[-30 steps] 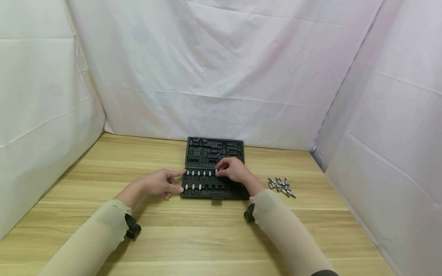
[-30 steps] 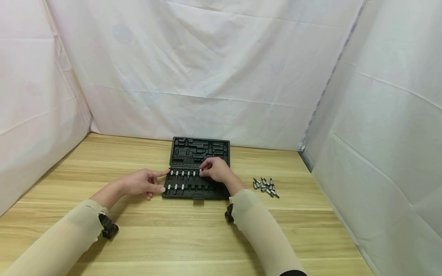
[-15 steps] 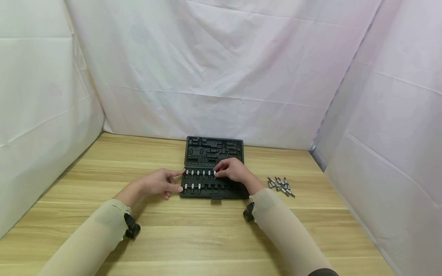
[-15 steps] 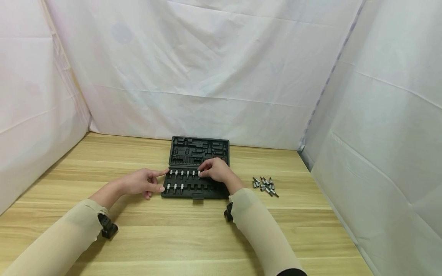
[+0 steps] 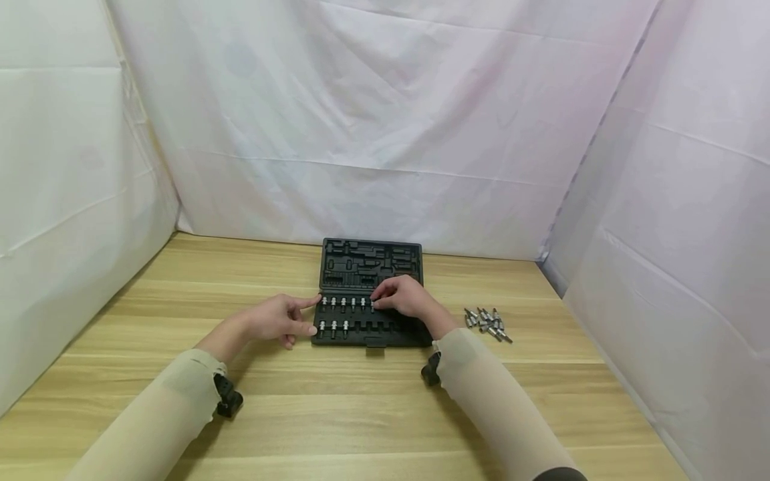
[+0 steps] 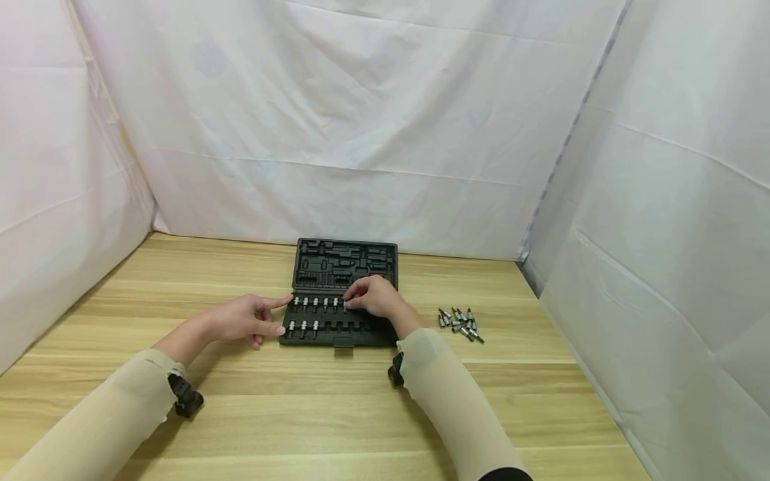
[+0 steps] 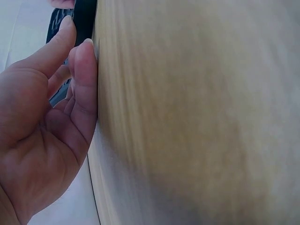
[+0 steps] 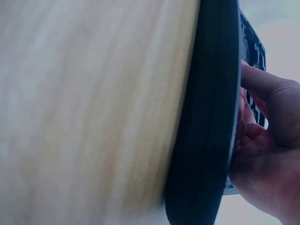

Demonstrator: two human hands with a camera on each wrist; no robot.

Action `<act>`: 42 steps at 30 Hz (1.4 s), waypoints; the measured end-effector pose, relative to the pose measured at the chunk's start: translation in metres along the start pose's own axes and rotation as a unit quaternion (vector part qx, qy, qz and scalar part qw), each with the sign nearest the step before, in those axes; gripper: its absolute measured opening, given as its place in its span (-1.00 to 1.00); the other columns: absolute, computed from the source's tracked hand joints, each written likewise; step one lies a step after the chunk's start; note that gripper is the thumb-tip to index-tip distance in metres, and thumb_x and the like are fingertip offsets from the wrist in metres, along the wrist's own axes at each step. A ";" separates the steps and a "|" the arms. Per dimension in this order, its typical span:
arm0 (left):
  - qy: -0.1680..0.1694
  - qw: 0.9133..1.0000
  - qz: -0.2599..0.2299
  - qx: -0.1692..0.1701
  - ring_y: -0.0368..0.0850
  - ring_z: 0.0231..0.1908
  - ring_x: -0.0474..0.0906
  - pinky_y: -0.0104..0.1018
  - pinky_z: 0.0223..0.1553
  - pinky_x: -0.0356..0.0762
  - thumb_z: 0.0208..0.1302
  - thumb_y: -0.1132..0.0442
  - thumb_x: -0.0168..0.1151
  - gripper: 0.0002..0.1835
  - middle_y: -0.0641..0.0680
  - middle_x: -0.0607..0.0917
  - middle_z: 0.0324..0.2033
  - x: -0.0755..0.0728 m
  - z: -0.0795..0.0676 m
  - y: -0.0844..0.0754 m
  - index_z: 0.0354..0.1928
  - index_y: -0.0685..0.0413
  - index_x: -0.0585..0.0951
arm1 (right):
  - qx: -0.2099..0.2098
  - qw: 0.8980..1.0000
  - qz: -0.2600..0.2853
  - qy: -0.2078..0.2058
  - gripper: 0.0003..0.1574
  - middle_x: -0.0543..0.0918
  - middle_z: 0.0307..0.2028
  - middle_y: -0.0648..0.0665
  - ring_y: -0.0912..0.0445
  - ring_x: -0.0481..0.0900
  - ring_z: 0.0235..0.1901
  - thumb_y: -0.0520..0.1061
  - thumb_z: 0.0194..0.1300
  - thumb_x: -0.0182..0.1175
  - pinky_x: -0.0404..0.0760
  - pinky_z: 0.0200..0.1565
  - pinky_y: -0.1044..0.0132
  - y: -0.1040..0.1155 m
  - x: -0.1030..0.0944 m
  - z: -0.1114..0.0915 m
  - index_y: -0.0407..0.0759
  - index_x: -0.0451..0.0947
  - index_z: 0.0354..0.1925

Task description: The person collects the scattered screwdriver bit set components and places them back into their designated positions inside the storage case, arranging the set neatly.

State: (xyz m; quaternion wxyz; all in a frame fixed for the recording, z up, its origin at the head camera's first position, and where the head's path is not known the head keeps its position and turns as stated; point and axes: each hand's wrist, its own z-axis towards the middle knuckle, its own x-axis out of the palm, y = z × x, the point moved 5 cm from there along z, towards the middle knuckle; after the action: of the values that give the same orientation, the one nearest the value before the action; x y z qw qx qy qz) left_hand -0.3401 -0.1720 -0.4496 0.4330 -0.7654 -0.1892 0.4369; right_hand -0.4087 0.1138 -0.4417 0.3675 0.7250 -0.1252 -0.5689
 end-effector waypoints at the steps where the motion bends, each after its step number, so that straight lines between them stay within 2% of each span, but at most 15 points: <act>1: 0.002 1.000 0.003 0.003 -0.10 -0.43 0.61 -0.20 -0.30 0.85 0.47 0.13 0.49 -0.03 0.14 0.53 -0.28 0.000 0.000 0.000 0.76 -0.03 0.16 | -0.001 1.000 0.002 0.001 -0.88 0.81 -0.09 0.00 0.10 0.69 -0.10 -0.02 0.48 0.48 0.76 0.05 0.07 0.000 0.000 0.000 0.07 0.85 -0.05; 8: -0.003 1.000 0.004 -0.003 -0.08 -0.42 0.61 -0.21 -0.30 0.84 0.45 0.12 0.51 -0.04 0.15 0.55 -0.27 0.000 -0.001 0.001 0.75 -0.10 0.19 | -0.003 1.000 0.005 0.010 -0.87 0.82 -0.07 0.03 0.10 0.70 -0.06 0.00 0.45 0.52 0.76 0.09 0.04 -0.001 0.001 -0.001 0.10 0.86 -0.07; 20: -0.002 1.000 -0.001 0.000 -0.09 -0.43 0.61 -0.21 -0.31 0.84 0.46 0.13 0.50 -0.04 0.15 0.54 -0.27 0.000 0.001 0.000 0.75 -0.08 0.19 | -0.007 1.000 0.008 0.009 -0.87 0.82 -0.06 0.03 0.10 0.71 -0.06 0.00 0.43 0.53 0.77 0.07 0.06 -0.003 -0.001 -0.001 0.10 0.85 -0.07; 27: 0.002 1.000 0.002 0.012 -0.10 -0.44 0.60 -0.20 -0.32 0.84 0.47 0.15 0.48 -0.04 0.14 0.54 -0.28 0.001 -0.001 -0.002 0.75 0.01 0.15 | -0.005 1.000 0.009 0.015 -0.85 0.81 -0.07 0.02 0.09 0.70 -0.06 -0.01 0.43 0.53 0.76 0.06 0.07 -0.001 0.000 -0.001 0.10 0.84 -0.05; 42: 0.003 1.000 -0.002 0.011 -0.09 -0.44 0.60 -0.20 -0.33 0.84 0.47 0.14 0.48 -0.04 0.13 0.53 -0.28 0.001 0.000 0.000 0.75 0.00 0.16 | 0.002 1.000 0.010 0.021 -0.84 0.81 -0.06 0.02 0.08 0.69 -0.05 -0.01 0.46 0.51 0.75 0.06 0.07 0.000 0.000 -0.004 0.11 0.85 -0.02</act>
State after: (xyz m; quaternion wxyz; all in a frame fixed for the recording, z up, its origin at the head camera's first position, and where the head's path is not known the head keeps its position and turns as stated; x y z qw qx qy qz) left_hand -0.3392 -0.1713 -0.4499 0.4426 -0.7619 -0.1844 0.4354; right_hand -0.4054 0.1151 -0.4414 0.3739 0.7362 -0.1257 -0.5499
